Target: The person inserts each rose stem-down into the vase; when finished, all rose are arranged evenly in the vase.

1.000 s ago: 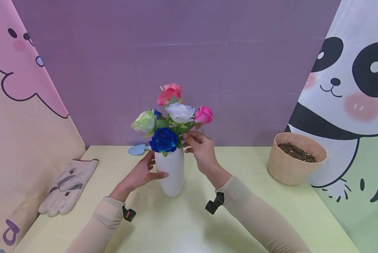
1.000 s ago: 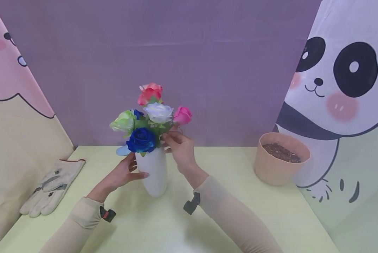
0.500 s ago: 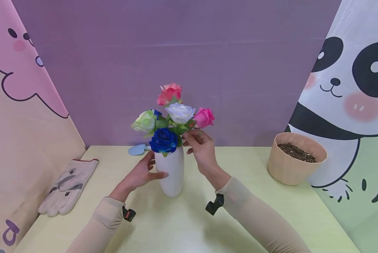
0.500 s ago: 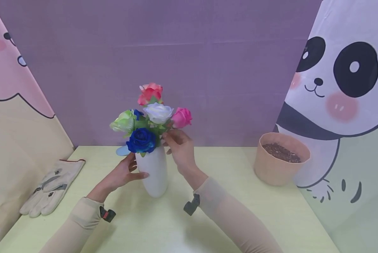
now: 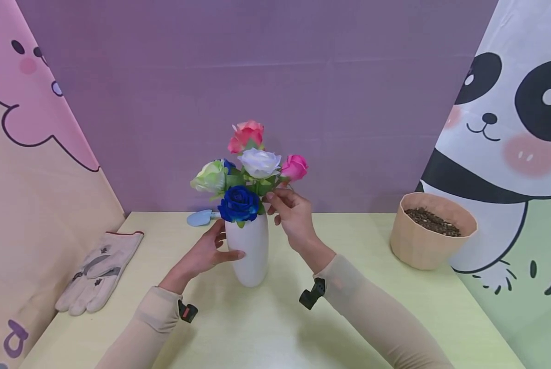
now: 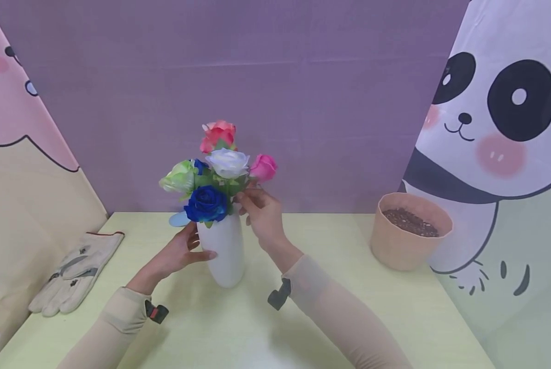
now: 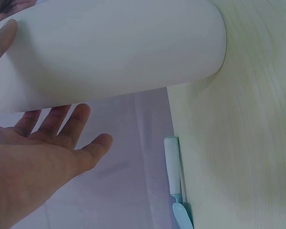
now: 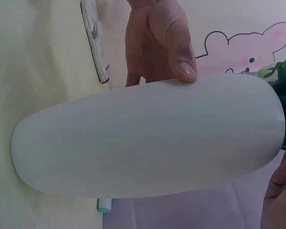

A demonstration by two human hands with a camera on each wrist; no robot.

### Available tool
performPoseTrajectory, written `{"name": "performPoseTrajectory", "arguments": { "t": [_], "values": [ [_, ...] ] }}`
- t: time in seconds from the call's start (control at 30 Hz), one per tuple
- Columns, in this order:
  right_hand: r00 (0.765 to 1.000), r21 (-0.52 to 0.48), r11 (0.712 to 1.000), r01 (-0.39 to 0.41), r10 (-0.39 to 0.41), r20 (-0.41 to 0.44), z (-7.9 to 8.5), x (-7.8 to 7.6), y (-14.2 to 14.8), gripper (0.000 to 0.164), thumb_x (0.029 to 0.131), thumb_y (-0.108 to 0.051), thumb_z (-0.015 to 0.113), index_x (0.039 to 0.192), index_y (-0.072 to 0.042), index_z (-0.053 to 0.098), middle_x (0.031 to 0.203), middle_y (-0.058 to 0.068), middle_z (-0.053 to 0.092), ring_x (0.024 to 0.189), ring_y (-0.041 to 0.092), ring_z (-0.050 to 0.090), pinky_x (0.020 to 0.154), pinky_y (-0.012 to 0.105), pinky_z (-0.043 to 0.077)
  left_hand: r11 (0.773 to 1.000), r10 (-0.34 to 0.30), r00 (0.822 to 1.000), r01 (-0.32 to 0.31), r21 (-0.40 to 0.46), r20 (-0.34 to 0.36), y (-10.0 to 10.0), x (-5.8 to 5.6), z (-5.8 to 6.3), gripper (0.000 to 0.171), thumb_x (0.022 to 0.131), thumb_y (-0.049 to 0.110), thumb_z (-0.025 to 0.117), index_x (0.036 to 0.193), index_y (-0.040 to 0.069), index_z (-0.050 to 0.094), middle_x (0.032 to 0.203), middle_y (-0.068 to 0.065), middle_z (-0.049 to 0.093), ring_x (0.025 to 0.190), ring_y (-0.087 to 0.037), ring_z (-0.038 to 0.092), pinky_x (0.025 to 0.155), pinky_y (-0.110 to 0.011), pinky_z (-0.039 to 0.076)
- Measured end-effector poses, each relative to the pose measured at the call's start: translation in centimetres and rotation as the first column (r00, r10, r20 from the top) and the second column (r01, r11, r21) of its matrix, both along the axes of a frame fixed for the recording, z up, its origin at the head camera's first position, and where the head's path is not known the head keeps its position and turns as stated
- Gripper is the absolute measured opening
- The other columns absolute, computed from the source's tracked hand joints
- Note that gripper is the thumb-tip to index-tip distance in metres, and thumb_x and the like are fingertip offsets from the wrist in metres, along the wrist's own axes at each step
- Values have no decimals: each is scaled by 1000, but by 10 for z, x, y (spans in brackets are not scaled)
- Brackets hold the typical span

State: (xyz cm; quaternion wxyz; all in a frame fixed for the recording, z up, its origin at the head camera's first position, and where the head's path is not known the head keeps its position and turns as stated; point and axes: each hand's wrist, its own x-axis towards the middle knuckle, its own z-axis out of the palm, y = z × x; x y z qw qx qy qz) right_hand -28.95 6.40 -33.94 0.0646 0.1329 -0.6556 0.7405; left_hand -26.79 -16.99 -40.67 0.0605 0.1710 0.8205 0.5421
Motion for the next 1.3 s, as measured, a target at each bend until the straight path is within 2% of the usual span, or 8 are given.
{"name": "performPoseTrajectory", "arguments": {
  "t": [0.27, 0.5, 0.8, 1.07, 1.1, 1.17, 1.3],
  "values": [
    [1000, 26, 1000, -17, 17, 22, -2, -1, -2, 27, 97, -25, 67, 113, -4, 68, 91, -4, 71, 69, 12, 58, 52, 19, 46, 1000, -4, 1000, 4, 8, 0, -1, -2, -3, 87, 83, 29, 83, 152, 20, 29, 154, -9, 39, 141, -40, 42, 111, -60, 43],
    [1000, 28, 999, -24, 24, 6, -3, 0, -5, 25, 97, -22, 67, 112, -1, 67, 91, -4, 71, 69, 12, 57, 52, 19, 45, 1000, 0, 1000, 0, 0, -6, -1, -1, -3, 88, 83, 30, 82, 152, 19, 29, 154, -9, 39, 142, -39, 42, 113, -62, 38],
    [999, 25, 999, -35, 36, -30, -4, 1, -3, 21, 98, -21, 66, 110, -4, 66, 91, -6, 70, 70, 11, 59, 52, 19, 45, 1000, 2, 1000, -2, -5, -7, 1, 1, 1, 86, 83, 31, 82, 151, 19, 30, 153, -9, 40, 141, -40, 43, 109, -60, 44],
    [993, 28, 994, -108, 109, -54, -8, 4, 5, 17, 99, -16, 64, 110, -4, 63, 87, -6, 68, 71, 11, 63, 53, 20, 48, 999, -1, 999, 0, -43, -38, 2, 6, 6, 87, 84, 32, 82, 153, 19, 30, 153, -9, 42, 139, -38, 48, 107, -55, 49],
    [991, 39, 992, -116, 118, -57, -8, 4, 6, 17, 99, -16, 63, 111, -3, 63, 87, -5, 68, 72, 11, 63, 53, 20, 48, 999, 0, 999, -2, -52, -41, 2, 7, 7, 87, 84, 32, 81, 153, 19, 30, 153, -9, 42, 139, -38, 47, 107, -54, 49],
    [989, 61, 990, -131, 135, -63, -8, 4, 9, 19, 99, -15, 63, 113, -2, 63, 92, 4, 68, 73, 12, 64, 54, 20, 49, 998, 1, 999, -4, -70, -50, 0, 7, 6, 86, 85, 34, 80, 153, 18, 30, 154, -10, 42, 140, -39, 46, 106, -54, 49],
    [988, 102, 984, -143, 148, -42, -12, 1, 17, 25, 98, -17, 64, 116, 1, 63, 96, 4, 70, 75, 13, 64, 55, 21, 51, 995, 1, 997, -8, -98, -76, -6, 7, 4, 84, 86, 35, 79, 153, 17, 33, 155, -11, 43, 140, -39, 46, 110, -56, 45]
  ]
}}
